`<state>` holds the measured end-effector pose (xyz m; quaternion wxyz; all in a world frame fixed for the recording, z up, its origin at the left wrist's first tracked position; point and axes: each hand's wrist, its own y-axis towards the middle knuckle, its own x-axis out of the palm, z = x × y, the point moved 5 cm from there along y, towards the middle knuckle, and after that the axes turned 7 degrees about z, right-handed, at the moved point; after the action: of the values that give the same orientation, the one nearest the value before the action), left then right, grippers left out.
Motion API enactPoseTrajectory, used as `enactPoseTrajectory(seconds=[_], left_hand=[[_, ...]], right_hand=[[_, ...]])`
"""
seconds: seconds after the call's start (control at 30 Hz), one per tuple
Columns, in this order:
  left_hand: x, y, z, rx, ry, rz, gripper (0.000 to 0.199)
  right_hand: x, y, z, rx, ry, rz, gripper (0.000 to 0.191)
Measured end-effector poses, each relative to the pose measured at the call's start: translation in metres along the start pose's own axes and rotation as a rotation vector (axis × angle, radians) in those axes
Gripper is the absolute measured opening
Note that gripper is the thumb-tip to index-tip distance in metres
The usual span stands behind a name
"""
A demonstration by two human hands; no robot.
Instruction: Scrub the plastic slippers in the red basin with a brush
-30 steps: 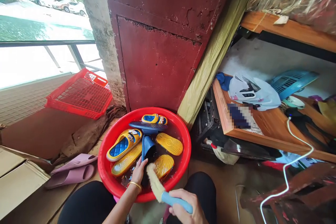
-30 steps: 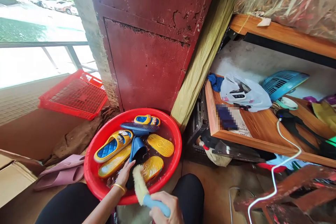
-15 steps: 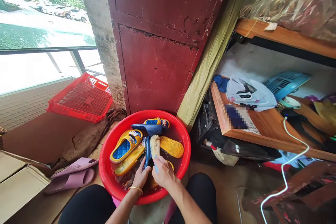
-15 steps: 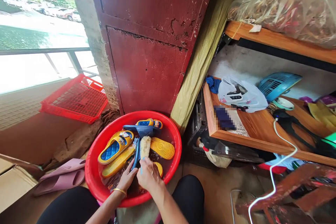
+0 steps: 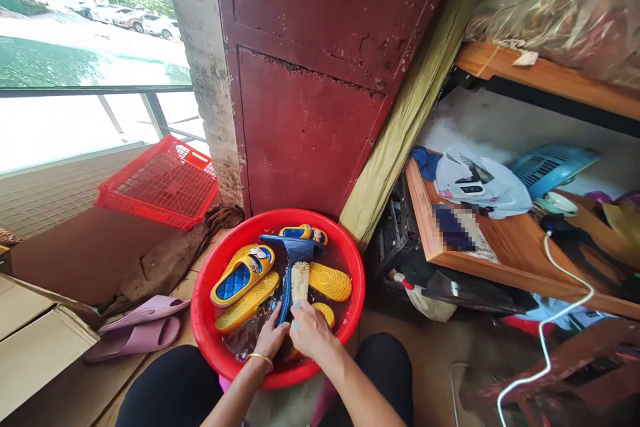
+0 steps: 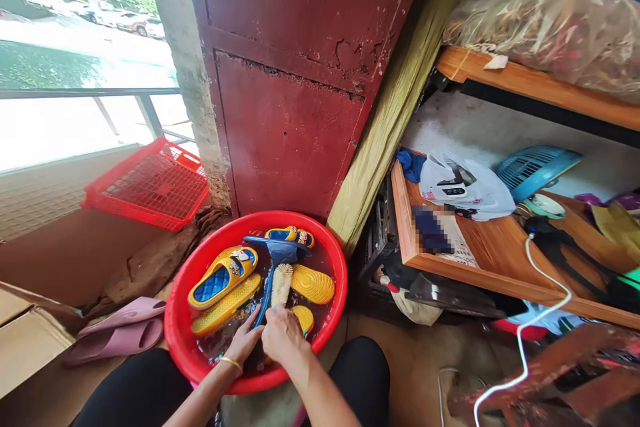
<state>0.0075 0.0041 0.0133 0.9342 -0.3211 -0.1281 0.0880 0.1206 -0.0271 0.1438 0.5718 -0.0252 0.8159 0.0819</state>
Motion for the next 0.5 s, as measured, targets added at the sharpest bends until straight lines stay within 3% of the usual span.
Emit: enactPoseTrajectory(seconds=[0.1,0.27,0.33,0.4,0.5], left_hand=[[-0.003,0.001,0.002,0.077,0.078,0.013,0.071],[-0.002,-0.002,0.005,0.152,0.213,0.015,0.075],[0.0,-0.003,0.005,0.153,0.205,0.004,0.074],[0.002,-0.003,0.004,0.148,0.179,0.001,0.07],[0.002,0.0,0.001,0.117,0.155,-0.016,0.068]], right_hand=[[-0.003,0.001,0.004,-0.013,0.022,0.006,0.026],[-0.003,-0.067,-0.003,-0.118,0.081,-0.046,0.029],[0.0,-0.074,-0.006,-0.125,0.095,-0.031,0.033],[0.007,-0.059,-0.003,-0.072,0.097,0.012,0.035],[0.017,-0.009,0.013,0.068,0.153,0.102,0.03]])
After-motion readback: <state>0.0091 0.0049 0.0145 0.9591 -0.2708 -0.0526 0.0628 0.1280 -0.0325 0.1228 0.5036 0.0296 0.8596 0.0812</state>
